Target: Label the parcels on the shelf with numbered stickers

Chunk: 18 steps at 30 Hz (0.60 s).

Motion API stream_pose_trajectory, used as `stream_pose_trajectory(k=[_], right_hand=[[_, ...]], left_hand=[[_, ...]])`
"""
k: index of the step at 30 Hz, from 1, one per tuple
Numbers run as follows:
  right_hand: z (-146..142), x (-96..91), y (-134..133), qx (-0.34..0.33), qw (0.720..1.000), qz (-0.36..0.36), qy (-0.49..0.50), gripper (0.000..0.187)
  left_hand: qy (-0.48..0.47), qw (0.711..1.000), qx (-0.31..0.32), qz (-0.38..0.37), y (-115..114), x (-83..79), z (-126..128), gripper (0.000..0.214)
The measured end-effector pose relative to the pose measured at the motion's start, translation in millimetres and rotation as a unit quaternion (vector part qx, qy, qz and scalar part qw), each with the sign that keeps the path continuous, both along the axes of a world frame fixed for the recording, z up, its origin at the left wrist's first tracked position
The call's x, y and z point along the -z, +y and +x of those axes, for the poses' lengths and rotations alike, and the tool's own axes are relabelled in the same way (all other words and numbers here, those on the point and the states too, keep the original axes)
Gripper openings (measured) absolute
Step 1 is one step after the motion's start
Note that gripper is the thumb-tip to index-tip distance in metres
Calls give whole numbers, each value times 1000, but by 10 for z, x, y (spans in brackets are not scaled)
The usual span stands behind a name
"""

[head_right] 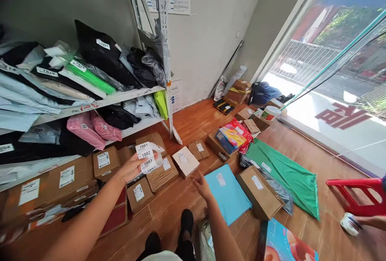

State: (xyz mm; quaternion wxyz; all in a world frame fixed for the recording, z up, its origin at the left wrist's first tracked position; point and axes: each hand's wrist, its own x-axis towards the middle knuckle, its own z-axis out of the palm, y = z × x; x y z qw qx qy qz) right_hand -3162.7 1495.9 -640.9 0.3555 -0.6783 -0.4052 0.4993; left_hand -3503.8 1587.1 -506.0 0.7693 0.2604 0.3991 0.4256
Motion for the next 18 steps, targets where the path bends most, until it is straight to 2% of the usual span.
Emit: stream_pose_trajectory(k=[3, 5, 6, 8, 9, 10, 13, 16, 18], right_hand=[[-775, -141, 110, -125, 987, 48, 86, 79], [-1198, -295, 181, -172, 975, 95, 102, 85], [-1366, -370, 214, -187, 970, 123, 99, 81], [-1614, -485, 269, -209, 959, 169, 86, 55], [-1699, -524, 286, -216, 955, 184, 83, 42], [-1763, -552, 294, -221, 953, 190, 83, 38], [-1874, -625, 252, -226, 949, 196, 96, 46], [-1933, -712, 126, -245, 936, 225, 112, 49], [-1965, -726, 53, -264, 922, 255, 119, 45]], left_hand=[[16, 1000, 1, -4, -94, -166, 17, 73], [20, 1000, -3, -5, -139, -239, 18, 74], [21, 1000, -10, -5, -157, -258, 14, 74], [24, 999, -36, -6, -189, -263, -8, 71], [26, 998, -54, -6, -208, -252, -24, 69], [28, 997, -75, -6, -234, -238, -40, 65], [33, 991, -128, -13, -385, -219, -76, 58], [52, 986, -157, -20, -657, -224, -66, 57], [77, 980, -182, -18, -850, -157, -67, 51]])
